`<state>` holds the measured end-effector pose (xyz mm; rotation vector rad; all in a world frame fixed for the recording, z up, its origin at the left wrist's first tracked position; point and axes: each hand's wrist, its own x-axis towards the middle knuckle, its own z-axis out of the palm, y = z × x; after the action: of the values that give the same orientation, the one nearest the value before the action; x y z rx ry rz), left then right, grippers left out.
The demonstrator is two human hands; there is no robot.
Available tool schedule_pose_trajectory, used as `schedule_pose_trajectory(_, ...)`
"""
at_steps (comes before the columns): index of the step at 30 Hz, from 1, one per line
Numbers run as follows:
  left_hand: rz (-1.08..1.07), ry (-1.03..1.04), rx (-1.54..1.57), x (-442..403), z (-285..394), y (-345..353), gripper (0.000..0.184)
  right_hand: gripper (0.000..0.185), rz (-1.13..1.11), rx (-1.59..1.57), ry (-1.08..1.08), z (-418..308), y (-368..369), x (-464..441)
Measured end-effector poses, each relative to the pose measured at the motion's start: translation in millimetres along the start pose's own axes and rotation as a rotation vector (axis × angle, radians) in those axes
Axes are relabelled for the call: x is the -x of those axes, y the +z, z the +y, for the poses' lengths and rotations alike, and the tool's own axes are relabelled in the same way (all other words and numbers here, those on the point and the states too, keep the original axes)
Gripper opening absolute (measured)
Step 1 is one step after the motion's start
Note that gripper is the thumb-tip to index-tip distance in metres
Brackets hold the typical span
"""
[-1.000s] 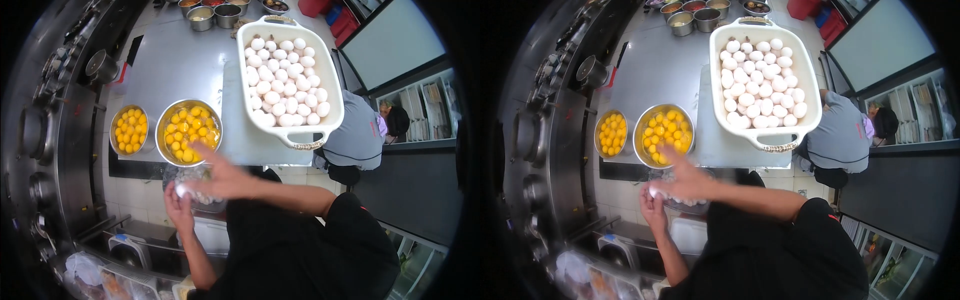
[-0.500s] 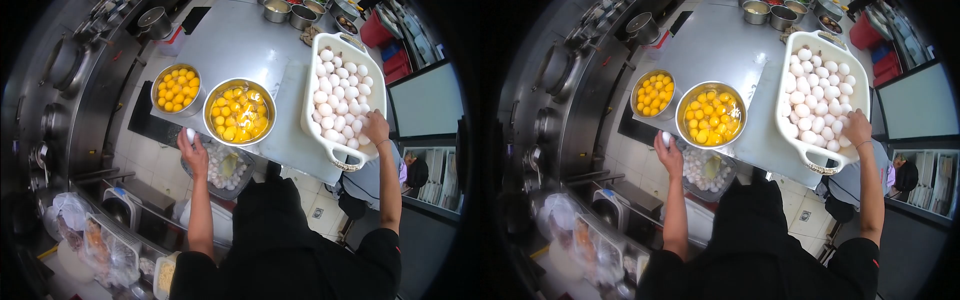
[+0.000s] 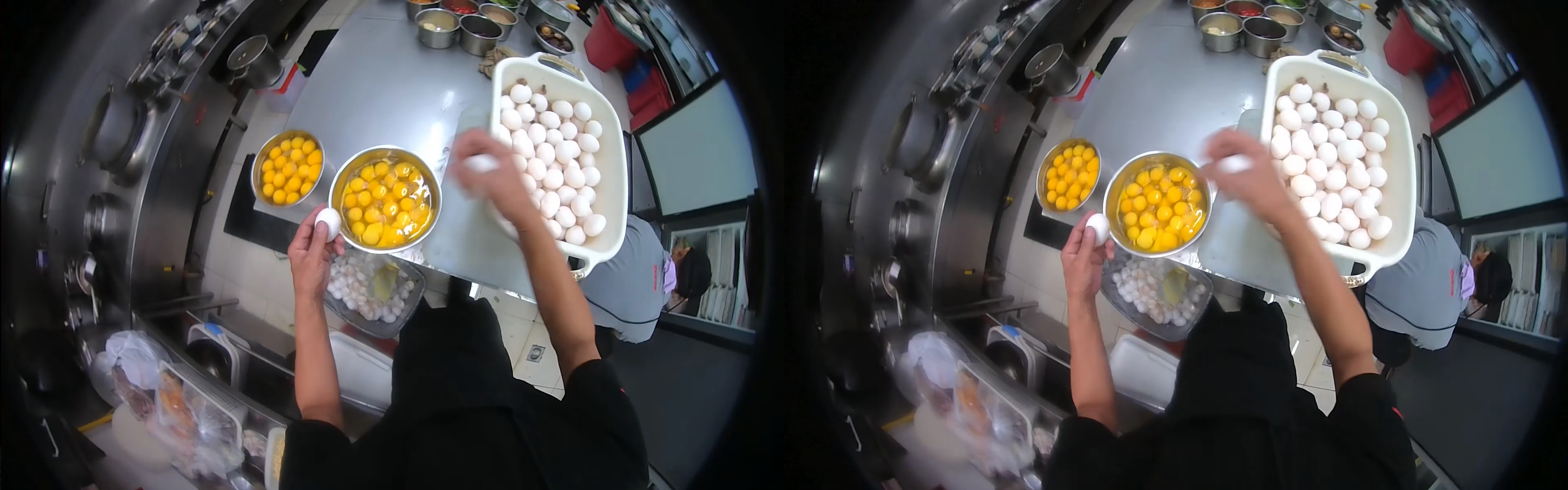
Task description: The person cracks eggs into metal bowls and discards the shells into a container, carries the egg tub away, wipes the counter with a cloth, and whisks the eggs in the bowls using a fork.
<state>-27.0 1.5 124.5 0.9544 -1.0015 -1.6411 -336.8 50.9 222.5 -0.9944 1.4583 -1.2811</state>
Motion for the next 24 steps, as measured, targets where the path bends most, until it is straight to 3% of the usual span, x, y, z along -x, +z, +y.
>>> schedule_pose_trajectory(1, -0.045, -0.012, 0.006, -2.2, 10.1, 8.2, 0.039, 0.022, -0.136, 0.269, -0.516, 12.4, 23.2, -14.0)
schedule_pose_trajectory(3, -0.118, -0.029, 0.017, -8.6, 23.5, 21.6, 0.037, 0.037, -0.299, 0.388, -0.572, 4.1, 57.0, -17.6)
schedule_pose_trajectory(6, -0.206, -0.084, -0.039, -22.0, 30.6, 27.7, 0.036, 0.043, -0.366, 0.465, -0.692, 24.1, 79.1, -35.5)
schedule_pose_trajectory(12, -0.358, -0.051, -0.147, -36.3, 37.9, 46.7, 0.038, 0.044, -0.288, 0.436, -0.705, 32.9, 77.6, -40.9)
schedule_pose_trajectory(24, -0.272, 0.039, -0.493, -61.7, 23.1, 61.8, 0.038, 0.043, -0.139, 0.506, -0.763, 66.0, 73.7, -52.1)
